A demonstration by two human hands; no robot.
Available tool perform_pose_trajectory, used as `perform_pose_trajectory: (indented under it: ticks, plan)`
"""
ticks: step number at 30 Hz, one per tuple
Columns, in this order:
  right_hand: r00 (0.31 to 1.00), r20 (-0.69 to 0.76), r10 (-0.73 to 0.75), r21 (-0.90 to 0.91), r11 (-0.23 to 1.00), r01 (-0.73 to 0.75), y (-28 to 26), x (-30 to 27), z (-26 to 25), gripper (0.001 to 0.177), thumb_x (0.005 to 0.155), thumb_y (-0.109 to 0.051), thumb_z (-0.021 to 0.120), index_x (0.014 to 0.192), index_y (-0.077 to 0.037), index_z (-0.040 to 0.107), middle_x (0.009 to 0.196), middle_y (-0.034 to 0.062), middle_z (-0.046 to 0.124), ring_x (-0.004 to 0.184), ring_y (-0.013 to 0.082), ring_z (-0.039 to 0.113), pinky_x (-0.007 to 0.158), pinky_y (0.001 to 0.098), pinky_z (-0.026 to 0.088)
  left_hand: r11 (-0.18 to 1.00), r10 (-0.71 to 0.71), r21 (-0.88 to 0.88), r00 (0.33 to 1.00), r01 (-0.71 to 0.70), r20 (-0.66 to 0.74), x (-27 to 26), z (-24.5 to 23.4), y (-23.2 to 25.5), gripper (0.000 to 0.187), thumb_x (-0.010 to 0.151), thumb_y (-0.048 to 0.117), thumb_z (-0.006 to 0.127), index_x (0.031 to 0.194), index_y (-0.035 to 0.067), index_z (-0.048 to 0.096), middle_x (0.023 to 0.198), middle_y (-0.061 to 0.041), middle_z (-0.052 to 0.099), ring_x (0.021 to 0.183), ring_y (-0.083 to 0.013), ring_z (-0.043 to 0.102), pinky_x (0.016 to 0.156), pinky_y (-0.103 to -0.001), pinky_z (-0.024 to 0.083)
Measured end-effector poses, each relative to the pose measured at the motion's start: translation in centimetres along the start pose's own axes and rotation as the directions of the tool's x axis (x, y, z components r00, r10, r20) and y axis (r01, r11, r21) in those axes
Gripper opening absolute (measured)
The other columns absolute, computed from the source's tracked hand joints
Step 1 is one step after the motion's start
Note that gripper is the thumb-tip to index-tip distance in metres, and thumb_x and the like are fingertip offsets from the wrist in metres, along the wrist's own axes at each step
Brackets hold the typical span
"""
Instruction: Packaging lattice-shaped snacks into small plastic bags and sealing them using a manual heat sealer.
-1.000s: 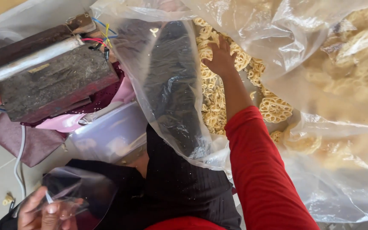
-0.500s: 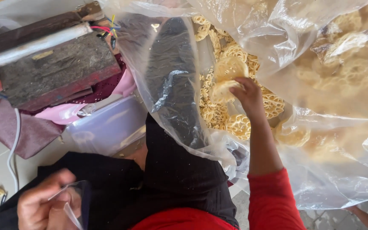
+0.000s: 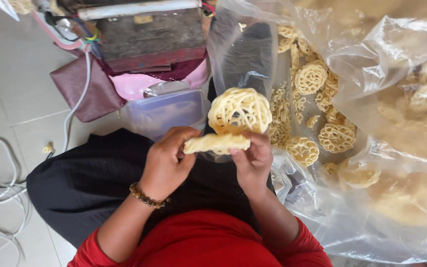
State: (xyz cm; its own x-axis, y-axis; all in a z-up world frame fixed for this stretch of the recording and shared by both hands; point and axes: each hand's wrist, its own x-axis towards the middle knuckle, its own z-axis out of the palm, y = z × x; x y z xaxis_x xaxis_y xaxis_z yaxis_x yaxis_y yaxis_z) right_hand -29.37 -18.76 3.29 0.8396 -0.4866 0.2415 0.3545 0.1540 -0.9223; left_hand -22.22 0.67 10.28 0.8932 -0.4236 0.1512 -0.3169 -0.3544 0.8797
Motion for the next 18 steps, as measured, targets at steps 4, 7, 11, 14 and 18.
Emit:
perform_pose_trajectory:
  ticks: [4,7,11,14,18]
  plan:
    - [0.895,0.355,-0.268,-0.473,0.775,0.420,-2.8,1.3,1.9,0.033,0.086,0.000,0.079,0.116,-0.005,0.066,0.123,0.0189,0.050,0.112,0.0380,0.067,0.095,0.0501,0.059,0.993,-0.051,-0.105,0.998,0.047,-0.029,-0.7,-2.0,0.0,0.036,0.086,-0.007,0.061,0.121,-0.003,0.068,0.109,-0.024,0.072,0.072,-0.0401,0.073,0.054,-0.042,0.063]
    - [0.853,0.476,-0.216,-0.572,0.660,0.487,-4.3,1.5,3.6,0.034,0.087,-0.002,0.079,0.118,-0.008,0.069,0.123,0.0189,0.054,0.107,0.0389,0.070,0.090,0.0502,0.061,0.996,-0.064,-0.069,0.998,0.063,-0.021,-1.0,-2.2,-0.2,0.038,0.086,-0.007,0.058,0.123,-0.002,0.067,0.086,-0.021,0.069,0.057,-0.0342,0.068,0.045,-0.038,0.056]
    - [0.865,0.472,-0.170,-0.554,0.707,0.441,-5.9,2.4,3.7,0.027,0.086,0.006,0.074,0.111,-0.001,0.066,0.114,0.0274,0.055,0.096,0.0413,0.070,0.087,0.0518,0.061,0.997,-0.081,-0.014,0.994,0.081,-0.069,-1.7,-2.4,-2.4,0.022,0.088,-0.005,0.053,0.104,0.004,0.066,0.067,-0.011,0.074,0.053,-0.0269,0.073,0.049,-0.035,0.058]
    - [0.945,0.310,-0.109,-0.411,0.881,0.236,-4.0,1.7,1.9,0.029,0.088,0.002,0.075,0.115,-0.004,0.063,0.113,0.0210,0.055,0.100,0.0374,0.072,0.091,0.0520,0.060,0.992,-0.070,-0.115,0.991,0.056,-0.117,-1.7,-2.0,-3.0,0.017,0.093,-0.007,0.052,0.095,0.006,0.064,0.076,-0.013,0.076,0.058,-0.0215,0.076,0.054,-0.032,0.061]
    - [0.949,0.280,-0.148,-0.265,0.938,0.224,-3.6,1.6,2.7,0.024,0.092,-0.003,0.071,0.113,-0.005,0.059,0.118,0.0167,0.053,0.107,0.0316,0.069,0.096,0.0486,0.057,0.993,-0.037,-0.114,0.996,0.028,-0.078,-1.5,-2.0,-2.2,0.023,0.092,-0.012,0.051,0.094,0.003,0.069,0.081,-0.017,0.077,0.064,-0.0314,0.077,0.053,-0.036,0.062]
